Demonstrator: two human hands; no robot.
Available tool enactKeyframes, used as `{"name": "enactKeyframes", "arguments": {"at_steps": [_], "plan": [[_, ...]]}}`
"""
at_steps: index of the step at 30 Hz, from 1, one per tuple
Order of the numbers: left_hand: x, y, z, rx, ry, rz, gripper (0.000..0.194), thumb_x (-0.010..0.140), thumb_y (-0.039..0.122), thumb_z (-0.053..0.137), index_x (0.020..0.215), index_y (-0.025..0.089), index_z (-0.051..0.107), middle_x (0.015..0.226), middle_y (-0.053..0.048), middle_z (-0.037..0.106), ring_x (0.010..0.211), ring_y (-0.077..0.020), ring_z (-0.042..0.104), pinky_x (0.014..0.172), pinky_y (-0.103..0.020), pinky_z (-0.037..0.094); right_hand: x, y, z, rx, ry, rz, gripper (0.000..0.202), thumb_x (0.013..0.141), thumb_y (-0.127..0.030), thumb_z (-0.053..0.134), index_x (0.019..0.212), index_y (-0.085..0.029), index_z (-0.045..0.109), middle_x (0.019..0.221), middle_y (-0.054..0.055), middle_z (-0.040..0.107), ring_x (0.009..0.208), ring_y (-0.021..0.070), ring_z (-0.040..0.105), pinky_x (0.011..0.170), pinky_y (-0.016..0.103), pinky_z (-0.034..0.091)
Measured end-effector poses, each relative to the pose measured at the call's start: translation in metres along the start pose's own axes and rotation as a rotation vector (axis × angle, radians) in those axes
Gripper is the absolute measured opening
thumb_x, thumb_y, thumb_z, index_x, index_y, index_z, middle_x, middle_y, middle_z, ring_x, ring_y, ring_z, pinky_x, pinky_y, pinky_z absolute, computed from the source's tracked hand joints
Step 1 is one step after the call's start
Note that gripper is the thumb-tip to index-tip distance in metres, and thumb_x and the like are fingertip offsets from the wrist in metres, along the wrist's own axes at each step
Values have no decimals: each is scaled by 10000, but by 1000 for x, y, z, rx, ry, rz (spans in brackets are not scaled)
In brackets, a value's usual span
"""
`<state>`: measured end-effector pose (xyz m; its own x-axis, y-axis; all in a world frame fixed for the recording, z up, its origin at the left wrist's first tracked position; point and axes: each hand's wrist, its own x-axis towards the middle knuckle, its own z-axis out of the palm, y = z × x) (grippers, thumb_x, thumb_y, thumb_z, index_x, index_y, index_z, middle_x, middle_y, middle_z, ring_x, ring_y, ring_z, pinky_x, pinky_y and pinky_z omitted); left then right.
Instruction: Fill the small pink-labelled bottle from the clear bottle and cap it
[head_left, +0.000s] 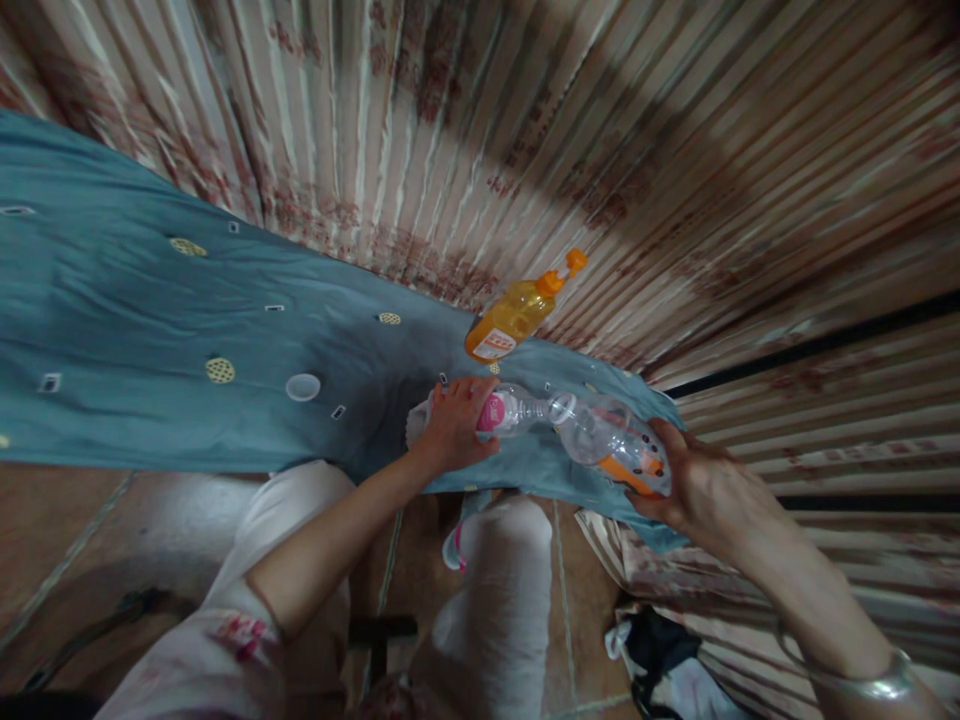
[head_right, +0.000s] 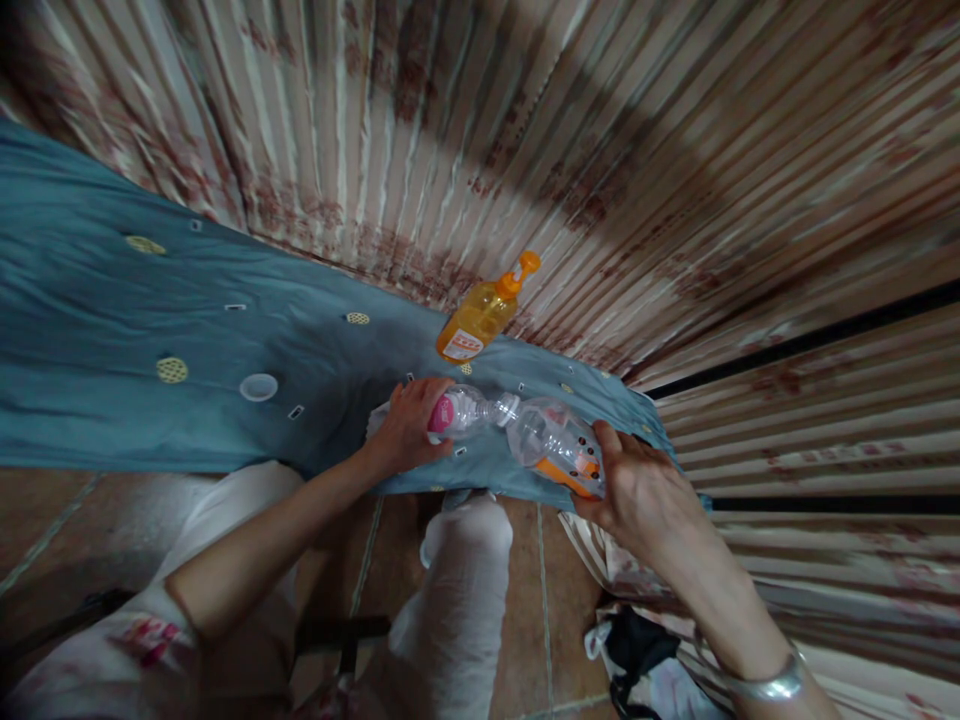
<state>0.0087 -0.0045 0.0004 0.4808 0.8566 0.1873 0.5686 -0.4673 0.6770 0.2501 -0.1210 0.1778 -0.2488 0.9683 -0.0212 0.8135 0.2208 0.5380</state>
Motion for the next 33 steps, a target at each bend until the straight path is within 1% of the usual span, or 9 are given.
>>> {"name": "enactKeyframes", "arguments": {"at_steps": [4,7,12,15,19,28,30,33], "plan": [[1,0,0,-7,-3,-6,826,738,300,747,1477,221,386,1468,-166,527,1354,-372,490,1151,-627,329,-1,1,3,1,5,2,450,757,-349,718,1115,-161,521,708,60,701,619,271,683,543,311,434],[1,0,0,-11,-2,-9,824,737,300,748,1475,223,388,1465,-165,530,1353,-372,491,1152,-634,325,-1,1,3,18,-6,18,457,757,-348,716,1128,-165,520,723,66,711,649,280,698,557,312,449],[0,1,0,-5,3,-3,827,736,311,754,1473,227,389,1455,-157,540,1341,-365,499,1151,-625,331,0,0,1,23,-9,12,434,752,-329,710,1106,-158,525,707,65,702,620,272,685,536,308,427],[0,1,0,-3,1,-8,818,738,315,752,1470,226,397,1453,-158,542,1348,-361,496,1153,-621,332,0,1,0,15,-9,1,416,764,-345,700,1093,-157,527,697,63,690,588,260,662,532,311,412],[0,1,1,0,1,0,821,743,319,748,1478,211,397,1460,-168,530,1357,-366,489,1155,-628,326,0,1,1,15,-22,11,425,761,-351,693,1102,-167,520,738,76,703,624,268,669,545,311,405],[0,1,0,-2,-4,-10,840,735,308,759,1484,230,385,1460,-159,532,1356,-366,490,1159,-630,325,-1,1,0,16,-14,12,448,738,-323,724,1104,-160,523,702,64,694,633,275,679,537,306,411],[0,1,-1,-8,-4,-9,836,735,307,759,1480,238,388,1458,-152,535,1353,-365,491,1158,-630,325,-2,2,1,12,-15,15,459,744,-335,721,1119,-158,524,689,56,685,618,273,669,533,307,407],[0,1,-1,-9,-10,-10,836,736,310,756,1482,233,387,1463,-156,529,1352,-366,490,1157,-624,325,-1,3,2,12,-11,-1,438,773,-361,696,1123,-162,524,728,70,696,632,272,669,552,312,424]]}}
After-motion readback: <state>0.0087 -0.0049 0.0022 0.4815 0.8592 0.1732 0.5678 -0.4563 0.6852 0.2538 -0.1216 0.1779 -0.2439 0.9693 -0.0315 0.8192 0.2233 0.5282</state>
